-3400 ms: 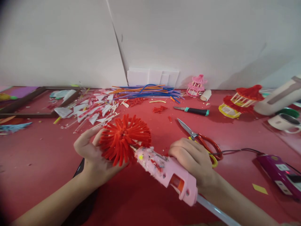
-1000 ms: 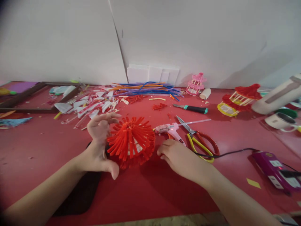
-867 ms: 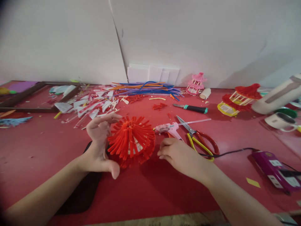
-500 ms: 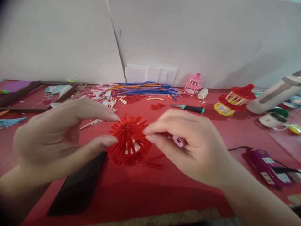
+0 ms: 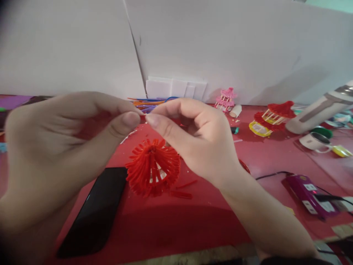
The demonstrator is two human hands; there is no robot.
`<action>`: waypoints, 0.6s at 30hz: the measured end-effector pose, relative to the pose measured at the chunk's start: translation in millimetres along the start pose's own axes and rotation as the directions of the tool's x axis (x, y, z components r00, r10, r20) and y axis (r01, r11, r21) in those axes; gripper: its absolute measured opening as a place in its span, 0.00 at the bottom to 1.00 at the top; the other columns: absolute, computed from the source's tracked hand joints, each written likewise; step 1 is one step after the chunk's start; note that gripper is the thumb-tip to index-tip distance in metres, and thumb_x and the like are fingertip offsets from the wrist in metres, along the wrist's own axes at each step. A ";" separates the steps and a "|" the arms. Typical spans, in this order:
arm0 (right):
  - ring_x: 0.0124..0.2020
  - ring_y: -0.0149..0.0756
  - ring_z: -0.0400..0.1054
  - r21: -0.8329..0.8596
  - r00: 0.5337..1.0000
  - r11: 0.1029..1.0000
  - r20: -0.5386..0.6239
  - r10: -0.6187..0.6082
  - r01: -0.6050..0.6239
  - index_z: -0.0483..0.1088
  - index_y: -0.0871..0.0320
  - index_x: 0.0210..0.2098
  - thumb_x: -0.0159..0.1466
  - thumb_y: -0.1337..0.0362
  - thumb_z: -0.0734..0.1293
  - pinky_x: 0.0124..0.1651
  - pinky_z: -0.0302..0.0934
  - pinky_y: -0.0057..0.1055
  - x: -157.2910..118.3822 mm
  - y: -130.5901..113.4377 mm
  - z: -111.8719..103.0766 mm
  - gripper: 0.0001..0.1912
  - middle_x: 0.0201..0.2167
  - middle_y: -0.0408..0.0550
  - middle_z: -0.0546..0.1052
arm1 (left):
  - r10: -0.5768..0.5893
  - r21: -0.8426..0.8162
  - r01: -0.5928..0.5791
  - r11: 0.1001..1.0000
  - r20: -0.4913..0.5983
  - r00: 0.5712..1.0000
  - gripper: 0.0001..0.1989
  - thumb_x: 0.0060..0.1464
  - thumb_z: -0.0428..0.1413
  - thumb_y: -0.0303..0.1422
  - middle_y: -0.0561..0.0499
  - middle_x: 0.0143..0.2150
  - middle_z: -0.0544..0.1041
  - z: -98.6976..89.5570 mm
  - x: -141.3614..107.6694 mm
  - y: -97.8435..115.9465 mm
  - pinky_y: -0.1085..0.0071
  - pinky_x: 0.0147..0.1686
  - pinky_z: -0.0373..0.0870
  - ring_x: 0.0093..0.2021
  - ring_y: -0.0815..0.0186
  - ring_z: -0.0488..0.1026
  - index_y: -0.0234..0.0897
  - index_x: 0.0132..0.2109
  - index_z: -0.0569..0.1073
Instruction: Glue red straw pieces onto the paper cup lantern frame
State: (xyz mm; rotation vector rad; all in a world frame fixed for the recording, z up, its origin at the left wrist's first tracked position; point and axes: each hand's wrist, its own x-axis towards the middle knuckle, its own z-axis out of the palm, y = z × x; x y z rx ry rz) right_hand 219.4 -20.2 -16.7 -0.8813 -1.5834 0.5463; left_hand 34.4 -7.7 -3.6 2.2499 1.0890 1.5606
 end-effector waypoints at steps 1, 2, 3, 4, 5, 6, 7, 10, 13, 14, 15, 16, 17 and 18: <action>0.25 0.26 0.72 0.031 1.000 0.999 0.000 0.017 -0.017 0.76 0.53 0.36 0.71 0.57 0.73 0.25 0.68 0.23 0.6 3.7 -0.7 0.09 0.25 0.36 0.72 | -0.015 -0.074 0.017 0.997 0.033 0.999 0.05 0.68 0.62 0.34 0.58 0.37 0.84 0.5 0.7 0.3 0.63 0.34 0.76 0.34 0.66 0.79 0.45 0.40 0.80; 0.23 0.25 0.69 0.063 1.000 0.998 -0.003 0.029 -0.029 0.76 0.53 0.35 0.70 0.56 0.74 0.23 0.66 0.23 1.0 7.0 -1.3 0.10 0.23 0.36 0.71 | -0.052 -0.134 0.060 0.989 0.064 0.997 0.05 0.67 0.62 0.33 0.57 0.37 0.84 0.7 2.0 -0.3 0.64 0.33 0.76 0.34 0.66 0.79 0.44 0.39 0.80; 0.22 0.25 0.68 0.092 0.999 0.995 -0.008 0.035 -0.034 0.75 0.53 0.34 0.69 0.55 0.75 0.21 0.65 0.23 1.1 9.7 -1.9 0.11 0.22 0.35 0.71 | -0.064 -0.189 0.083 0.979 0.103 0.993 0.05 0.67 0.62 0.33 0.57 0.37 0.84 0.7 3.6 -1.8 0.66 0.32 0.76 0.35 0.66 0.79 0.44 0.39 0.80; 0.21 0.26 0.68 0.113 0.999 0.993 -0.013 0.039 -0.038 0.76 0.53 0.33 0.68 0.54 0.76 0.21 0.65 0.24 1.0 11.6 -2.2 0.12 0.22 0.36 0.71 | -0.077 -0.234 0.108 0.966 0.140 0.987 0.05 0.67 0.62 0.33 0.56 0.37 0.84 0.3 5.4 -3.9 0.67 0.32 0.76 0.35 0.67 0.79 0.43 0.39 0.80; 0.22 0.26 0.68 0.128 0.999 0.991 -0.020 0.037 -0.035 0.76 0.53 0.33 0.67 0.55 0.76 0.20 0.65 0.24 0.6 12.7 -2.3 0.11 0.22 0.36 0.71 | -0.087 -0.268 0.132 0.954 0.174 0.981 0.06 0.66 0.62 0.32 0.56 0.36 0.83 -0.3 7.4 -6.3 0.68 0.32 0.76 0.35 0.67 0.79 0.42 0.38 0.80; 0.22 0.27 0.68 0.137 0.999 0.990 -0.028 0.031 -0.027 0.76 0.52 0.33 0.66 0.55 0.77 0.20 0.65 0.25 0.2 13.0 -2.4 0.11 0.22 0.36 0.72 | -0.090 -0.295 0.148 0.944 0.204 0.975 0.06 0.66 0.62 0.32 0.55 0.35 0.82 -1.2 9.2 -8.7 0.69 0.32 0.76 0.35 0.67 0.78 0.42 0.37 0.80; 0.21 0.27 0.68 0.145 0.999 0.989 -0.033 0.021 -0.016 0.77 0.52 0.32 0.66 0.56 0.78 0.19 0.64 0.26 -0.2 12.8 -2.6 0.10 0.22 0.36 0.73 | -0.087 -0.318 0.160 0.934 0.233 0.969 0.06 0.65 0.62 0.32 0.55 0.34 0.81 -2.1 10.9 -10.8 0.70 0.32 0.76 0.34 0.68 0.78 0.41 0.37 0.80; 0.21 0.27 0.69 0.186 0.999 0.981 0.003 -0.048 0.047 0.77 0.52 0.29 0.63 0.62 0.80 0.21 0.67 0.26 -0.6 11.2 -5.2 0.10 0.23 0.35 0.77 | -0.072 -0.395 0.198 0.897 0.312 0.947 0.06 0.63 0.64 0.30 0.56 0.32 0.80 -5.8 15.0 -14.7 0.72 0.32 0.77 0.32 0.69 0.77 0.41 0.35 0.80; 0.26 0.27 0.75 0.215 0.981 0.968 0.111 -0.156 0.129 0.80 0.51 0.32 0.61 0.66 0.80 0.28 0.73 0.26 -0.1 11.1 -12.3 0.07 0.28 0.36 0.82 | -0.071 -0.420 0.251 0.872 0.399 0.914 0.05 0.62 0.65 0.32 0.56 0.33 0.80 -11.6 19.4 -17.0 0.69 0.35 0.79 0.34 0.67 0.80 0.41 0.35 0.80; 0.28 0.28 0.76 0.210 0.972 0.967 0.153 -0.179 0.145 0.81 0.50 0.34 0.63 0.66 0.80 0.29 0.74 0.26 0.0 11.3 -15.2 0.06 0.31 0.37 0.84 | -0.069 -0.409 0.260 0.875 0.427 0.902 0.06 0.61 0.66 0.34 0.56 0.33 0.80 -14.1 21.2 -18.1 0.68 0.36 0.80 0.35 0.66 0.81 0.41 0.35 0.81; 0.29 0.28 0.77 0.203 0.962 0.967 0.192 -0.193 0.154 0.82 0.50 0.37 0.64 0.66 0.78 0.29 0.75 0.26 0.1 11.5 -18.1 0.04 0.33 0.38 0.84 | -0.058 -0.393 0.259 0.883 0.454 0.889 0.07 0.61 0.67 0.36 0.55 0.33 0.81 -16.8 22.9 -19.5 0.67 0.36 0.80 0.35 0.65 0.81 0.40 0.35 0.81; 0.29 0.28 0.78 0.197 0.954 0.968 0.225 -0.200 0.157 0.82 0.50 0.40 0.66 0.65 0.77 0.29 0.75 0.26 0.2 11.4 -20.7 0.04 0.34 0.39 0.84 | -0.046 -0.376 0.249 0.893 0.473 0.880 0.08 0.60 0.68 0.37 0.54 0.33 0.81 -19.6 24.4 -21.1 0.66 0.36 0.80 0.35 0.64 0.81 0.40 0.35 0.82; 0.30 0.29 0.78 0.200 0.945 0.966 0.249 -0.212 0.164 0.82 0.50 0.41 0.67 0.66 0.76 0.30 0.75 0.26 0.4 11.0 -23.0 0.04 0.35 0.39 0.85 | -0.033 -0.359 0.236 0.903 0.490 0.871 0.08 0.60 0.68 0.38 0.53 0.33 0.82 -22.3 25.7 -23.0 0.66 0.36 0.81 0.35 0.63 0.81 0.39 0.35 0.82; 0.31 0.29 0.79 0.209 0.936 0.963 0.271 -0.225 0.171 0.82 0.51 0.42 0.68 0.66 0.75 0.31 0.75 0.26 0.8 10.2 -24.9 0.04 0.35 0.40 0.84 | -0.016 -0.348 0.220 0.911 0.503 0.864 0.08 0.61 0.68 0.38 0.51 0.33 0.82 -24.8 26.7 -25.0 0.66 0.36 0.81 0.35 0.63 0.81 0.39 0.36 0.83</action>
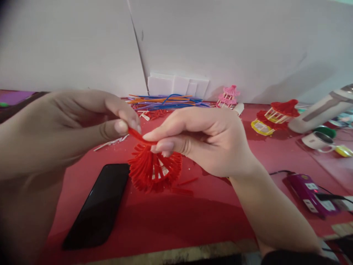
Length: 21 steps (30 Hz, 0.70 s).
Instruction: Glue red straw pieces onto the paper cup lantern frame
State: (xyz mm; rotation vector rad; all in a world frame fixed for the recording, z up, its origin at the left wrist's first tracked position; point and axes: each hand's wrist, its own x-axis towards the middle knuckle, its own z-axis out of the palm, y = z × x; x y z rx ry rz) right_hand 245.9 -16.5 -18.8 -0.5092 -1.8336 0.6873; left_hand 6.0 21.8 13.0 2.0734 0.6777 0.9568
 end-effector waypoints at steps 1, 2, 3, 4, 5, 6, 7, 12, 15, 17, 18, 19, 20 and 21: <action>0.32 0.29 0.79 0.010 1.000 1.000 0.024 -0.010 0.010 0.82 0.53 0.42 0.69 0.67 0.74 0.32 0.75 0.26 0.5 -1.4 -1.5 0.04 0.35 0.40 0.84 | 0.008 0.018 -0.009 1.000 0.020 1.000 0.08 0.62 0.67 0.38 0.51 0.33 0.83 -2.8 -0.4 -0.9 0.66 0.35 0.81 0.34 0.63 0.81 0.40 0.36 0.83; 0.32 0.28 0.79 0.017 0.998 1.000 0.052 -0.021 0.020 0.82 0.54 0.42 0.69 0.67 0.74 0.32 0.74 0.25 1.4 -2.9 -2.7 0.03 0.34 0.39 0.84 | 0.017 0.032 -0.019 0.999 0.045 0.999 0.07 0.63 0.66 0.37 0.51 0.32 0.83 -5.2 -0.8 -2.1 0.67 0.33 0.81 0.33 0.63 0.81 0.41 0.37 0.84; 0.32 0.27 0.79 0.019 0.995 1.000 0.095 -0.023 0.022 0.82 0.54 0.41 0.69 0.67 0.74 0.32 0.73 0.24 2.6 -4.5 -3.6 0.03 0.34 0.38 0.84 | 0.030 0.041 -0.033 0.999 0.075 0.997 0.07 0.63 0.65 0.37 0.52 0.32 0.83 -7.2 -0.9 -3.4 0.69 0.31 0.80 0.32 0.63 0.80 0.42 0.37 0.84; 0.32 0.26 0.79 0.017 0.988 1.000 0.151 -0.022 0.020 0.81 0.54 0.40 0.69 0.67 0.74 0.32 0.73 0.23 3.9 -6.1 -4.4 0.02 0.33 0.37 0.84 | 0.042 0.045 -0.048 0.998 0.124 0.991 0.06 0.63 0.65 0.36 0.53 0.31 0.83 -8.8 -0.7 -4.7 0.71 0.28 0.79 0.30 0.64 0.80 0.44 0.37 0.84; 0.31 0.25 0.78 0.011 0.977 1.000 0.211 -0.022 0.020 0.81 0.54 0.39 0.69 0.66 0.73 0.32 0.72 0.22 4.9 -7.4 -4.8 0.02 0.33 0.37 0.84 | 0.050 0.048 -0.060 0.997 0.183 0.982 0.05 0.63 0.65 0.35 0.55 0.30 0.83 -10.0 -0.3 -6.2 0.72 0.26 0.77 0.28 0.66 0.79 0.45 0.36 0.84; 0.31 0.24 0.78 -0.006 0.967 1.000 0.256 -0.018 0.020 0.81 0.54 0.38 0.69 0.66 0.73 0.32 0.72 0.22 5.5 -8.2 -4.8 0.03 0.32 0.36 0.84 | 0.050 0.051 -0.065 0.997 0.250 0.967 0.05 0.63 0.65 0.35 0.56 0.29 0.82 -11.0 0.4 -7.6 0.74 0.24 0.75 0.26 0.67 0.78 0.46 0.36 0.84; 0.31 0.25 0.78 -0.031 0.962 0.999 0.272 -0.019 0.029 0.81 0.54 0.38 0.69 0.67 0.73 0.32 0.72 0.23 5.4 -8.7 -4.3 0.04 0.31 0.36 0.84 | 0.034 0.063 -0.055 0.997 0.298 0.954 0.06 0.62 0.65 0.35 0.57 0.28 0.81 -11.6 1.1 -8.9 0.75 0.23 0.74 0.25 0.68 0.77 0.46 0.35 0.83; 0.32 0.31 0.80 -0.276 0.996 0.960 -0.052 -0.067 0.050 0.82 0.52 0.35 0.63 0.71 0.78 0.34 0.76 0.27 -8.0 -5.2 3.5 0.07 0.32 0.40 0.85 | -0.148 0.208 0.119 0.971 0.132 0.980 0.07 0.63 0.63 0.40 0.58 0.31 0.81 -9.2 1.8 -11.3 0.77 0.32 0.73 0.32 0.70 0.77 0.47 0.37 0.83; 0.35 0.33 0.81 -0.446 0.985 0.887 -0.063 -0.161 0.117 0.81 0.53 0.37 0.64 0.72 0.77 0.39 0.78 0.31 -22.6 -1.9 8.8 0.07 0.34 0.42 0.85 | -0.180 0.240 0.157 0.958 0.075 0.981 0.09 0.62 0.62 0.44 0.58 0.33 0.83 -3.6 0.6 -10.1 0.74 0.35 0.73 0.36 0.67 0.79 0.48 0.38 0.84; 0.37 0.35 0.81 -0.549 0.966 0.805 0.022 -0.258 0.227 0.80 0.55 0.38 0.66 0.73 0.75 0.43 0.79 0.34 -32.9 1.2 12.2 0.07 0.35 0.44 0.85 | -0.187 0.288 0.159 0.944 0.072 0.980 0.10 0.62 0.62 0.45 0.58 0.34 0.84 0.9 0.0 -9.4 0.71 0.36 0.73 0.36 0.65 0.79 0.48 0.39 0.84; 0.39 0.36 0.81 -0.600 0.950 0.749 0.066 -0.305 0.282 0.80 0.57 0.39 0.66 0.74 0.75 0.44 0.80 0.35 -38.0 3.3 13.9 0.06 0.36 0.45 0.85 | -0.180 0.315 0.154 0.936 0.055 0.982 0.10 0.63 0.61 0.45 0.57 0.35 0.84 3.2 -0.2 -9.2 0.71 0.37 0.73 0.37 0.64 0.80 0.48 0.39 0.84; 0.40 0.37 0.81 -0.648 0.933 0.689 0.101 -0.345 0.324 0.80 0.58 0.39 0.66 0.75 0.75 0.44 0.80 0.36 -43.1 5.9 15.8 0.07 0.36 0.46 0.85 | -0.171 0.345 0.149 0.927 0.032 0.985 0.10 0.63 0.60 0.44 0.57 0.37 0.85 5.3 -0.4 -9.0 0.70 0.38 0.74 0.39 0.64 0.80 0.48 0.40 0.84; 0.41 0.38 0.80 -0.689 0.917 0.634 0.119 -0.380 0.352 0.80 0.58 0.39 0.65 0.75 0.75 0.44 0.79 0.37 -48.1 9.0 17.6 0.07 0.35 0.46 0.85 | -0.162 0.377 0.147 0.915 0.008 0.987 0.10 0.63 0.60 0.43 0.56 0.38 0.85 7.2 -0.7 -8.8 0.69 0.40 0.74 0.40 0.63 0.80 0.48 0.41 0.84; 0.41 0.38 0.79 -0.717 0.904 0.593 0.125 -0.408 0.367 0.80 0.59 0.39 0.64 0.75 0.76 0.43 0.79 0.38 -52.8 12.3 19.5 0.07 0.35 0.46 0.85 | -0.154 0.405 0.145 0.902 -0.011 0.988 0.09 0.64 0.59 0.42 0.56 0.40 0.85 8.9 -1.1 -8.5 0.68 0.42 0.75 0.41 0.62 0.80 0.47 0.42 0.83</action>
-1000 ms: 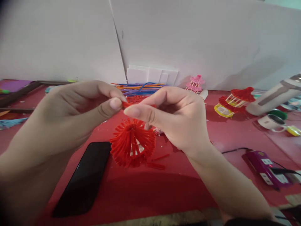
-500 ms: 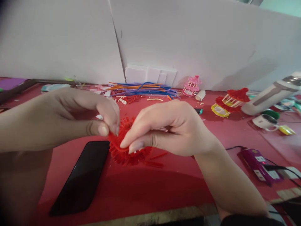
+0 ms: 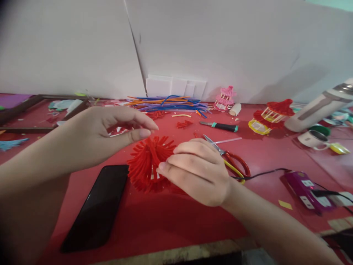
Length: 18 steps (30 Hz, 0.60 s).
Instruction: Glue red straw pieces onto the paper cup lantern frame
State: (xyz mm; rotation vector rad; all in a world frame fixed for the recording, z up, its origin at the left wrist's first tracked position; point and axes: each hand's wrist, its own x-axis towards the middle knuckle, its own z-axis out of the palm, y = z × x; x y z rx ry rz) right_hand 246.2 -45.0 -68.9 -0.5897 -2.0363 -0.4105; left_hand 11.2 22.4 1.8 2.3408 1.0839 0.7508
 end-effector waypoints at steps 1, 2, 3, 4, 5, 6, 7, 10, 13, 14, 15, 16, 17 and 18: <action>0.40 0.38 0.78 -0.024 1.000 1.000 -0.019 -0.012 0.011 0.80 0.60 0.39 0.63 0.76 0.76 0.42 0.78 0.38 -5.1 -0.9 2.6 0.07 0.34 0.46 0.84 | -0.004 0.024 0.005 1.000 -0.014 1.000 0.09 0.64 0.58 0.41 0.55 0.42 0.85 1.1 -0.7 0.8 0.67 0.44 0.75 0.43 0.62 0.80 0.47 0.44 0.83; 0.39 0.38 0.76 -0.033 0.999 0.999 -0.030 -0.016 0.015 0.80 0.61 0.39 0.63 0.76 0.77 0.43 0.78 0.39 -9.7 -1.6 5.1 0.07 0.34 0.46 0.84 | -0.013 0.037 0.014 0.999 -0.017 1.000 0.10 0.64 0.57 0.40 0.54 0.43 0.85 2.0 -1.5 1.6 0.66 0.46 0.75 0.44 0.61 0.81 0.47 0.45 0.82; 0.38 0.37 0.75 -0.039 0.999 0.999 -0.033 -0.022 0.021 0.81 0.61 0.38 0.63 0.76 0.77 0.43 0.78 0.39 -13.5 -2.1 7.2 0.07 0.33 0.46 0.83 | -0.024 0.045 0.025 0.999 -0.004 1.000 0.10 0.65 0.56 0.40 0.54 0.44 0.85 2.6 -2.6 2.4 0.66 0.46 0.76 0.44 0.61 0.81 0.47 0.46 0.82; 0.36 0.36 0.73 -0.044 0.999 0.999 -0.029 -0.025 0.024 0.81 0.60 0.38 0.63 0.75 0.77 0.44 0.77 0.40 -16.3 -2.4 9.0 0.06 0.31 0.45 0.82 | -0.034 0.052 0.034 0.998 0.017 0.999 0.11 0.66 0.55 0.40 0.54 0.45 0.85 3.1 -3.8 3.1 0.65 0.46 0.76 0.44 0.60 0.81 0.47 0.47 0.82; 0.34 0.35 0.72 -0.050 0.999 0.998 -0.020 -0.026 0.025 0.80 0.59 0.36 0.63 0.75 0.77 0.45 0.77 0.40 -18.1 -2.6 10.3 0.06 0.29 0.43 0.80 | -0.042 0.060 0.040 0.997 0.039 0.998 0.12 0.67 0.54 0.41 0.55 0.46 0.85 3.4 -5.1 3.9 0.65 0.46 0.76 0.45 0.59 0.82 0.48 0.47 0.82; 0.33 0.34 0.71 -0.055 1.000 0.998 -0.010 -0.021 0.020 0.80 0.59 0.35 0.63 0.75 0.77 0.46 0.77 0.39 -18.8 -2.7 11.2 0.06 0.28 0.42 0.79 | -0.051 0.070 0.046 0.996 0.062 0.997 0.12 0.67 0.54 0.42 0.55 0.47 0.85 3.9 -6.5 4.6 0.64 0.47 0.77 0.46 0.59 0.82 0.49 0.47 0.83; 0.32 0.34 0.70 -0.059 1.000 0.998 -0.001 -0.013 0.013 0.79 0.58 0.33 0.63 0.75 0.77 0.46 0.77 0.39 -18.6 -2.7 11.7 0.07 0.26 0.42 0.78 | -0.057 0.082 0.050 0.995 0.082 0.995 0.13 0.68 0.54 0.44 0.55 0.48 0.85 4.4 -7.8 5.3 0.63 0.49 0.77 0.47 0.58 0.82 0.50 0.48 0.83; 0.31 0.33 0.69 -0.026 1.000 1.000 0.029 -0.005 0.006 0.78 0.59 0.31 0.65 0.75 0.75 0.46 0.76 0.37 -15.6 -2.5 12.4 0.08 0.26 0.42 0.78 | -0.072 0.119 0.058 0.991 0.116 0.991 0.16 0.68 0.54 0.48 0.55 0.54 0.85 6.8 -11.5 6.7 0.57 0.56 0.77 0.55 0.53 0.81 0.53 0.53 0.82; 0.31 0.31 0.69 0.011 0.998 1.000 0.058 -0.021 0.020 0.78 0.59 0.31 0.67 0.74 0.73 0.48 0.76 0.36 -14.0 -1.9 12.8 0.09 0.27 0.42 0.79 | -0.081 0.136 0.064 0.989 0.125 0.989 0.19 0.67 0.55 0.49 0.53 0.61 0.82 10.8 -14.5 6.0 0.52 0.60 0.75 0.62 0.50 0.79 0.52 0.59 0.78; 0.31 0.31 0.69 0.014 0.998 1.000 0.058 -0.019 0.018 0.77 0.58 0.31 0.68 0.74 0.73 0.49 0.76 0.36 -14.3 -1.6 12.8 0.09 0.27 0.42 0.79 | -0.079 0.125 0.062 0.990 0.133 0.988 0.20 0.66 0.55 0.48 0.52 0.61 0.81 12.4 -15.3 5.3 0.51 0.60 0.76 0.62 0.50 0.79 0.51 0.61 0.76; 0.32 0.31 0.69 0.012 0.998 1.000 0.060 -0.013 0.012 0.78 0.58 0.31 0.68 0.74 0.72 0.49 0.75 0.36 -14.8 -1.2 12.7 0.09 0.27 0.42 0.79 | -0.073 0.107 0.058 0.993 0.144 0.987 0.21 0.66 0.55 0.48 0.51 0.61 0.81 14.2 -15.8 4.5 0.52 0.59 0.77 0.62 0.51 0.79 0.50 0.62 0.75; 0.32 0.32 0.70 0.007 0.998 1.000 0.063 -0.002 0.002 0.78 0.58 0.32 0.69 0.73 0.72 0.49 0.75 0.36 -15.6 -0.8 12.6 0.09 0.28 0.42 0.79 | -0.065 0.087 0.052 0.995 0.153 0.986 0.21 0.66 0.56 0.47 0.50 0.61 0.82 16.1 -16.2 3.6 0.53 0.58 0.78 0.61 0.51 0.80 0.49 0.62 0.74; 0.33 0.32 0.70 0.003 0.998 1.000 0.067 0.006 -0.006 0.78 0.58 0.33 0.69 0.73 0.71 0.49 0.75 0.36 -16.3 -0.4 12.3 0.09 0.28 0.42 0.79 | -0.055 0.072 0.044 0.996 0.156 0.986 0.21 0.66 0.56 0.46 0.49 0.61 0.82 17.9 -16.3 2.7 0.54 0.58 0.79 0.61 0.52 0.80 0.48 0.62 0.73; 0.34 0.32 0.71 -0.001 0.997 1.000 0.070 0.011 -0.011 0.78 0.57 0.34 0.70 0.73 0.70 0.48 0.75 0.36 -16.9 0.0 12.1 0.08 0.29 0.43 0.79 | -0.045 0.066 0.035 0.997 0.152 0.987 0.21 0.66 0.56 0.45 0.49 0.60 0.82 19.7 -16.3 2.0 0.55 0.58 0.79 0.61 0.52 0.80 0.48 0.62 0.73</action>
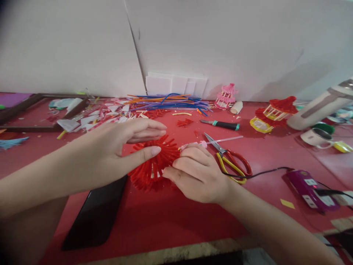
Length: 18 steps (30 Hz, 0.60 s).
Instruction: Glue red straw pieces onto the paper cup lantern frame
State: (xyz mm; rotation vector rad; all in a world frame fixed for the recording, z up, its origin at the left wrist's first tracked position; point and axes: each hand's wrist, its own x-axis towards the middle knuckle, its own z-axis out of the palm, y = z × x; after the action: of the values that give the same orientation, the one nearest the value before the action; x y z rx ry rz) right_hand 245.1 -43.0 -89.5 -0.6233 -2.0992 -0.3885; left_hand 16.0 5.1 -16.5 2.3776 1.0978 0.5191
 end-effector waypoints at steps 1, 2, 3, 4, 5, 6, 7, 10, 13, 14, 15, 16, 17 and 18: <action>0.35 0.33 0.71 -0.002 1.000 1.000 0.007 0.004 -0.004 0.78 0.57 0.34 0.70 0.73 0.70 0.47 0.75 0.36 -0.4 0.3 -0.2 0.08 0.29 0.43 0.79 | 0.005 0.008 -0.005 1.000 -0.009 1.000 0.21 0.66 0.56 0.45 0.48 0.61 0.82 1.6 0.4 -0.4 0.54 0.59 0.78 0.62 0.51 0.79 0.47 0.62 0.73; 0.36 0.33 0.71 -0.002 1.000 1.000 0.012 0.004 -0.004 0.78 0.57 0.34 0.70 0.73 0.70 0.47 0.75 0.35 -0.6 0.4 -0.4 0.08 0.30 0.44 0.79 | 0.007 0.022 -0.007 1.000 -0.021 1.000 0.20 0.66 0.56 0.45 0.47 0.61 0.82 2.8 0.9 -0.5 0.53 0.60 0.78 0.64 0.50 0.78 0.47 0.62 0.72; 0.36 0.34 0.71 -0.002 1.000 1.000 0.014 0.003 -0.003 0.78 0.58 0.34 0.70 0.73 0.70 0.47 0.74 0.35 -0.7 0.4 -0.6 0.08 0.30 0.44 0.79 | 0.008 0.038 -0.007 0.999 -0.032 0.999 0.20 0.66 0.56 0.45 0.46 0.62 0.81 3.8 1.3 -0.2 0.51 0.61 0.77 0.64 0.49 0.78 0.46 0.61 0.72; 0.37 0.34 0.72 -0.003 1.000 1.000 0.014 0.002 -0.002 0.78 0.57 0.34 0.70 0.73 0.70 0.47 0.74 0.35 -0.6 0.3 -0.6 0.08 0.30 0.44 0.79 | 0.006 0.053 -0.004 0.999 -0.039 0.999 0.20 0.65 0.56 0.44 0.46 0.62 0.81 4.5 1.6 0.3 0.49 0.62 0.76 0.65 0.47 0.77 0.46 0.61 0.72; 0.37 0.34 0.72 -0.006 1.000 1.000 0.016 0.003 -0.003 0.78 0.57 0.34 0.70 0.72 0.70 0.47 0.74 0.34 -0.6 0.1 -0.7 0.09 0.31 0.44 0.79 | 0.005 0.065 -0.002 0.998 -0.043 0.999 0.19 0.65 0.56 0.43 0.45 0.62 0.81 4.9 1.7 1.0 0.47 0.62 0.76 0.65 0.46 0.77 0.45 0.60 0.73; 0.38 0.33 0.72 -0.009 1.000 1.000 0.017 0.004 -0.004 0.78 0.56 0.34 0.70 0.72 0.70 0.48 0.74 0.34 -0.6 -0.1 -0.7 0.09 0.31 0.44 0.79 | 0.005 0.074 -0.002 0.997 -0.045 0.999 0.19 0.64 0.56 0.42 0.45 0.62 0.81 5.2 1.8 1.7 0.46 0.62 0.75 0.64 0.45 0.77 0.45 0.59 0.73; 0.38 0.33 0.71 -0.012 1.000 1.000 0.017 0.004 -0.004 0.79 0.56 0.34 0.70 0.71 0.70 0.48 0.74 0.34 -0.7 -0.3 -0.7 0.08 0.32 0.44 0.79 | 0.007 0.080 -0.003 0.997 -0.046 0.999 0.18 0.63 0.56 0.41 0.45 0.61 0.81 5.5 1.7 2.5 0.45 0.62 0.75 0.63 0.45 0.78 0.44 0.58 0.73; 0.39 0.34 0.72 -0.013 1.000 1.000 0.016 -0.002 0.002 0.80 0.57 0.39 0.70 0.70 0.72 0.49 0.74 0.35 -1.4 0.1 -1.0 0.04 0.33 0.44 0.80 | 0.015 0.098 -0.010 0.995 -0.052 0.999 0.17 0.62 0.55 0.39 0.45 0.61 0.81 6.4 0.7 4.0 0.45 0.60 0.76 0.62 0.44 0.79 0.44 0.57 0.72; 0.39 0.34 0.72 0.007 0.999 1.000 0.027 -0.017 0.017 0.80 0.59 0.43 0.69 0.71 0.73 0.48 0.74 0.34 -2.6 1.9 -0.7 0.04 0.34 0.46 0.81 | 0.015 0.110 -0.008 0.994 -0.059 0.998 0.17 0.62 0.55 0.38 0.46 0.60 0.81 7.6 -0.3 4.6 0.48 0.58 0.78 0.61 0.46 0.79 0.45 0.57 0.72; 0.39 0.34 0.72 0.015 0.999 1.000 0.031 -0.021 0.020 0.80 0.59 0.43 0.69 0.71 0.73 0.49 0.74 0.34 -3.1 2.6 -0.2 0.04 0.34 0.46 0.81 | 0.011 0.116 -0.004 0.993 -0.058 0.998 0.17 0.62 0.54 0.37 0.46 0.60 0.81 8.0 -0.3 5.0 0.49 0.57 0.78 0.61 0.46 0.80 0.45 0.57 0.72; 0.40 0.34 0.72 0.022 0.999 1.000 0.030 -0.020 0.020 0.80 0.59 0.42 0.69 0.72 0.72 0.49 0.74 0.34 -3.6 3.2 0.4 0.04 0.34 0.46 0.81 | 0.006 0.124 0.001 0.992 -0.060 0.998 0.17 0.62 0.54 0.37 0.46 0.59 0.82 8.2 -0.2 5.5 0.50 0.56 0.78 0.60 0.46 0.80 0.45 0.57 0.72; 0.40 0.34 0.72 0.025 0.999 1.000 0.026 -0.019 0.018 0.80 0.59 0.42 0.69 0.72 0.72 0.50 0.74 0.34 -4.1 3.7 1.0 0.05 0.34 0.45 0.81 | 0.001 0.132 0.007 0.991 -0.060 0.998 0.17 0.62 0.54 0.37 0.46 0.59 0.82 8.3 0.1 6.1 0.51 0.54 0.78 0.58 0.46 0.81 0.45 0.56 0.72; 0.40 0.34 0.72 0.024 1.000 1.000 0.022 -0.017 0.016 0.80 0.58 0.41 0.69 0.73 0.71 0.50 0.74 0.35 -4.7 3.9 1.7 0.05 0.34 0.45 0.81 | -0.002 0.140 0.010 0.990 -0.060 0.998 0.16 0.62 0.54 0.37 0.46 0.58 0.82 8.2 0.4 6.8 0.51 0.53 0.79 0.57 0.45 0.81 0.45 0.56 0.72; 0.40 0.35 0.72 0.017 1.000 1.000 0.017 -0.016 0.016 0.80 0.58 0.41 0.70 0.73 0.70 0.50 0.74 0.36 -5.2 4.0 2.2 0.06 0.34 0.45 0.81 | -0.001 0.147 0.010 0.989 -0.059 0.998 0.16 0.62 0.54 0.37 0.46 0.57 0.83 8.0 0.8 7.4 0.52 0.51 0.78 0.56 0.45 0.82 0.44 0.56 0.72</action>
State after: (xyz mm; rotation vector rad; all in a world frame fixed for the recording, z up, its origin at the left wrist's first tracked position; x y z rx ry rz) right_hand 248.4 -40.1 -94.8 -0.6023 -2.1225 -0.3749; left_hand 25.1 -0.6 -18.8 2.4991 1.2065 0.5252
